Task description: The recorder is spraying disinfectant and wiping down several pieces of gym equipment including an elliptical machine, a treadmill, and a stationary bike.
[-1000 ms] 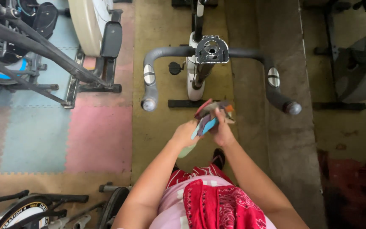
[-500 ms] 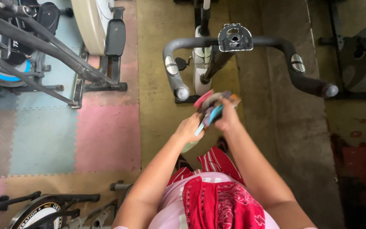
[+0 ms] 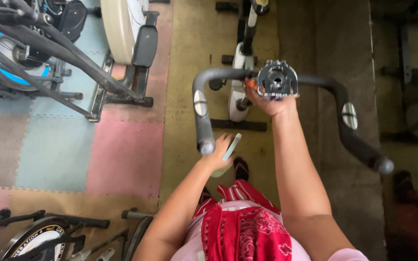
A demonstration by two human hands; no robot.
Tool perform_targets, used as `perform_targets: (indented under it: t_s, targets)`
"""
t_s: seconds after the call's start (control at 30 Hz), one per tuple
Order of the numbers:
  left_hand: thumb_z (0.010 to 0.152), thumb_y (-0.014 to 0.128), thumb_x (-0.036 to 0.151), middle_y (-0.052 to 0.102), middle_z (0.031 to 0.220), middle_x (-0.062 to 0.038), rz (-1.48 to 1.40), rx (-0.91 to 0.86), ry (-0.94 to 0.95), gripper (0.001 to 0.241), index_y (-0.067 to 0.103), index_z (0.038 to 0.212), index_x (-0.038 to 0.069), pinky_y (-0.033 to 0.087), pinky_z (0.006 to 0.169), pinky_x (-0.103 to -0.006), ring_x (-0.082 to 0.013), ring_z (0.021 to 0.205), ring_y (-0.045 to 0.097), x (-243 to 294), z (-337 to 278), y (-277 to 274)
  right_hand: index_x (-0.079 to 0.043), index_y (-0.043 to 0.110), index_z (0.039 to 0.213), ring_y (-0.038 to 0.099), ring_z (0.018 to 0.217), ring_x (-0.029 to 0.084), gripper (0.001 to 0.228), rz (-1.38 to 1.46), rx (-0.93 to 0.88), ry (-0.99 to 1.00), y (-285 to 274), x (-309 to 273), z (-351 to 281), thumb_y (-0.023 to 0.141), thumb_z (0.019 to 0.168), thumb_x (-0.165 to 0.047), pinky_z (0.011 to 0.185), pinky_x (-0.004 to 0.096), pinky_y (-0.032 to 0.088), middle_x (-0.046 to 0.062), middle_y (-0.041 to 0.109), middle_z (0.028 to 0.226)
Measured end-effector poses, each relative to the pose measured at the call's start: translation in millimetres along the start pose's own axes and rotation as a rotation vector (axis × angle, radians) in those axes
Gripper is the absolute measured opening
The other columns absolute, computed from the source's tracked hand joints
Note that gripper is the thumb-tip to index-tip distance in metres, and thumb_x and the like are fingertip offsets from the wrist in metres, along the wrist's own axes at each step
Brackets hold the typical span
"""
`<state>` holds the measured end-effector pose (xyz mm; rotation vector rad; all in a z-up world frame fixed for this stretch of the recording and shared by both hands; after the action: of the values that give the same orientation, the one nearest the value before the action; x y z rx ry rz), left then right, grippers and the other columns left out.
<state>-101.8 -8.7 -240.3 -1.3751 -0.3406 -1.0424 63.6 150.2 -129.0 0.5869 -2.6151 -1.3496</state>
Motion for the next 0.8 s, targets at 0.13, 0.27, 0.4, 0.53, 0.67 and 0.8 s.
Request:
perform_targets:
  t_s: [0.13, 0.27, 0.4, 0.53, 0.67, 0.8]
  targets:
    - [0.07, 0.079, 0.016, 0.06, 0.115, -0.024, -0.057, -0.105, -0.178, 0.061, 0.057, 0.125, 0.003, 0.053, 0.085, -0.0521, -0.0476, 0.106, 0.06, 33, 26, -26, -0.011, 0.068, 0.102, 0.067, 0.101, 0.03, 0.03, -0.088, -0.076, 0.014, -4, -11, 25, 0.051, 0.1, -0.035, 0.09, 0.047, 0.058, 0.011, 0.073, 0.099]
    - [0.074, 0.077, 0.015, 0.061, 0.114, -0.023, -0.083, -0.134, -0.15, 0.052, 0.059, 0.121, 0.003, 0.053, 0.086, -0.0523, -0.0478, 0.105, 0.06, 40, 42, -26, -0.016, 0.067, 0.094, 0.068, 0.088, 0.027, 0.031, -0.302, -0.07, -0.123, -3, -8, 18, 0.048, 0.094, -0.039, 0.078, 0.047, 0.062, 0.006, 0.072, 0.088]
    - [0.075, 0.075, 0.012, 0.06, 0.111, -0.024, -0.095, -0.119, -0.073, 0.047, 0.057, 0.117, 0.001, 0.052, 0.09, -0.0514, -0.048, 0.106, 0.059, 36, 46, -11, -0.017, 0.069, 0.103, 0.069, 0.084, 0.021, 0.048, -0.216, -0.125, -0.353, -3, -12, 11, 0.039, 0.102, -0.055, 0.069, 0.035, 0.058, 0.002, 0.074, 0.093]
    - [0.07, 0.077, 0.011, 0.058, 0.11, -0.025, -0.104, -0.159, -0.139, 0.052, 0.057, 0.117, 0.0, 0.051, 0.088, -0.0522, -0.0495, 0.105, 0.057, 46, 47, -15, -0.018, 0.07, 0.113, 0.072, 0.079, 0.016, 0.081, -0.235, -0.038, -0.464, 15, -7, -15, 0.02, 0.094, -0.078, 0.059, 0.028, 0.054, -0.001, 0.076, 0.098]
    - [0.072, 0.075, 0.011, 0.059, 0.11, -0.024, -0.103, -0.155, -0.134, 0.049, 0.057, 0.116, 0.001, 0.052, 0.09, -0.0507, -0.0479, 0.106, 0.058, 41, 43, -16, -0.016, 0.069, 0.116, 0.071, 0.076, 0.016, 0.083, -0.251, -0.124, -0.481, -17, -16, 4, 0.02, 0.096, -0.079, 0.06, 0.029, 0.056, 0.0, 0.075, 0.1]
    - [0.073, 0.073, 0.012, 0.059, 0.11, -0.022, -0.118, -0.173, -0.094, 0.043, 0.056, 0.112, 0.003, 0.052, 0.088, -0.0506, -0.0466, 0.105, 0.059, 47, 33, -22, -0.012, 0.068, 0.121, 0.067, 0.089, 0.022, 0.083, -0.211, -0.469, -0.508, 0, -7, -25, 0.023, 0.103, -0.079, 0.073, 0.036, 0.054, 0.004, 0.073, 0.111]
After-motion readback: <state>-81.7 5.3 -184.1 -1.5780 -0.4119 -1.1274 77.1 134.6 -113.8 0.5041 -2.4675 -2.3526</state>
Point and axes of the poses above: each hand's wrist, its own z-axis towards the middle knuckle, its own y-axis out of the palm, x = y × z, the point moved 5 cm from there along z, towards the middle knuckle
